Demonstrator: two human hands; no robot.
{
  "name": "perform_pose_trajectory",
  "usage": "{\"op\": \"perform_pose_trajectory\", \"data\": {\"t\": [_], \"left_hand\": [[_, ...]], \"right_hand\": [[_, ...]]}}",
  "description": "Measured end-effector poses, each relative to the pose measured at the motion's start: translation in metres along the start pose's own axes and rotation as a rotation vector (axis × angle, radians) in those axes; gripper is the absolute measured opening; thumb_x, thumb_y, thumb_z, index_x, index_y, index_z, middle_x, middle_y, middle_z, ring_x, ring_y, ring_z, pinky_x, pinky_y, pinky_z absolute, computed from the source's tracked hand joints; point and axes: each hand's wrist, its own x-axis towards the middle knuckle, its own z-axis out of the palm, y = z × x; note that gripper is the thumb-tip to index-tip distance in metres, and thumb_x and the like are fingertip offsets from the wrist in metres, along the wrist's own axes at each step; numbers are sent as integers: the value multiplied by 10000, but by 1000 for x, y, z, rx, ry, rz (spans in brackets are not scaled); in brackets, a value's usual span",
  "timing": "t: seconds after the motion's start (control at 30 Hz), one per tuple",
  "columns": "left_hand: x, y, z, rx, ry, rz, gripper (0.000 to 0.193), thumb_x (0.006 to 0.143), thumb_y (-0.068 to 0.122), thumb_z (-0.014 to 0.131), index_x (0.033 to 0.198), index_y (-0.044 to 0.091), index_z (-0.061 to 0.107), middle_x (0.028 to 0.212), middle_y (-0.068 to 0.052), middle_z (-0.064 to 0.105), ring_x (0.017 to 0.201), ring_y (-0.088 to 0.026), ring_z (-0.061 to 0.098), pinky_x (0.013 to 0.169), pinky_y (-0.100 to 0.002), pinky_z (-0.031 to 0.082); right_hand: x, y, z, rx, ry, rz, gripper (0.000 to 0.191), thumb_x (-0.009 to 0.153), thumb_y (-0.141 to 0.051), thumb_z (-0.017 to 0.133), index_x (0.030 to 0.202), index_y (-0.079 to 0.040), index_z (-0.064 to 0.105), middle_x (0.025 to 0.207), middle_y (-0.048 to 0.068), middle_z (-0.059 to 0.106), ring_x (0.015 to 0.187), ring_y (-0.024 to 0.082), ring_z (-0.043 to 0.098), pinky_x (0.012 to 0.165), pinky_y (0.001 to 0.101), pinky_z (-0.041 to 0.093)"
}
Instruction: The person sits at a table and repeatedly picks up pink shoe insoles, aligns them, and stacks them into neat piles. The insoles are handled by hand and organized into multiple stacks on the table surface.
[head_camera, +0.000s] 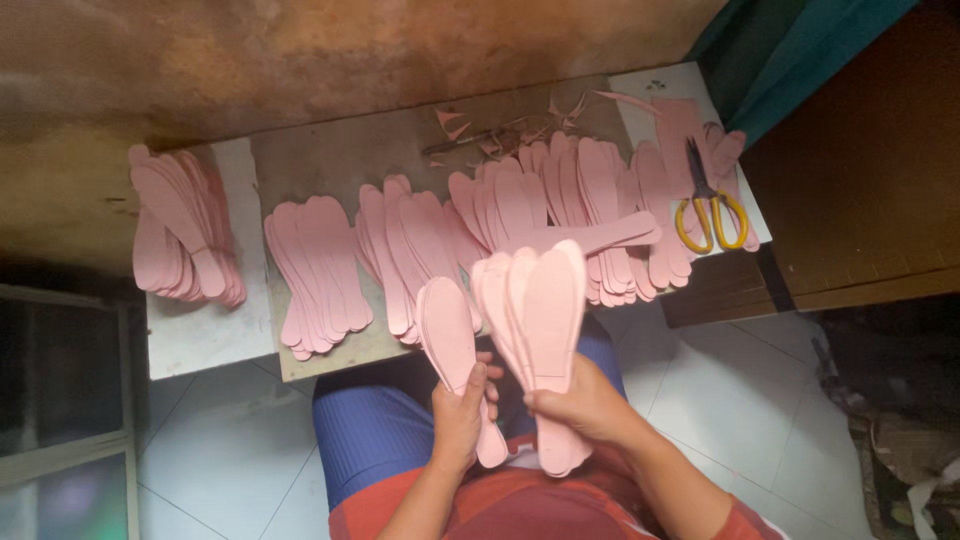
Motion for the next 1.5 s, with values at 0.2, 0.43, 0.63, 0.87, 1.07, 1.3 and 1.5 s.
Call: {"op": "perform_pose_trajectory", "data": {"t": [0.2,0.43,0.63,0.87,1.07,1.3,1.5], "left_hand": [[-36,-4,-19,-58,56,36,357,904,251,761,1101,-11,619,797,-46,630,546,-111,539,470,-254,437],[-54,15,-16,68,43,34,355,856,195,779,1132,-5,682,909,-54,717,668,-93,616,550,-245,499],[-52,11,0,264,49,121,316,844,159,786,1101,-1,696,940,-45,753,758,-70,686,634,-230,564],[-44,-9,-1,274,105,57,312,851,151,812,1046,-66,702,811,-80,700,608,-120,589,520,-259,479],[-39,-9,12,192,-71,96,408,920,191,651,1245,-51,604,1084,-102,766,844,-116,752,520,-234,506],[-30,-16,16,248,81,80,420,987,214,589,1318,-45,603,1031,-151,757,763,-125,682,534,-248,500],[-16,-22,34,283,142,88,430,1002,251,568,1328,-29,594,1001,-139,739,762,-126,664,538,-252,508]], "right_hand": [[-15,33,52,61,59,69,703,756,-81,734,1395,23,459,1140,133,656,908,171,660,769,350,584],[-32,23,62,-445,8,-77,951,705,-188,810,1520,-47,341,1393,172,586,1281,272,609,1033,379,501],[-41,4,61,-466,174,15,1262,610,-239,869,1590,-68,91,1438,183,543,1285,309,589,1041,391,499],[-57,31,66,-609,285,-197,1198,725,-149,816,1636,-16,48,1558,275,395,1441,383,426,1122,403,404],[-37,27,1,-434,457,-391,1025,713,-49,691,1613,12,205,1519,263,486,1408,332,514,1113,362,420],[31,-42,-189,-690,972,-326,973,745,-75,666,1634,-135,276,1455,220,568,1274,393,585,1037,431,492],[71,-29,-288,-1030,940,-274,958,611,-209,921,1443,-34,480,1391,254,561,1282,421,532,1018,483,466]]}}
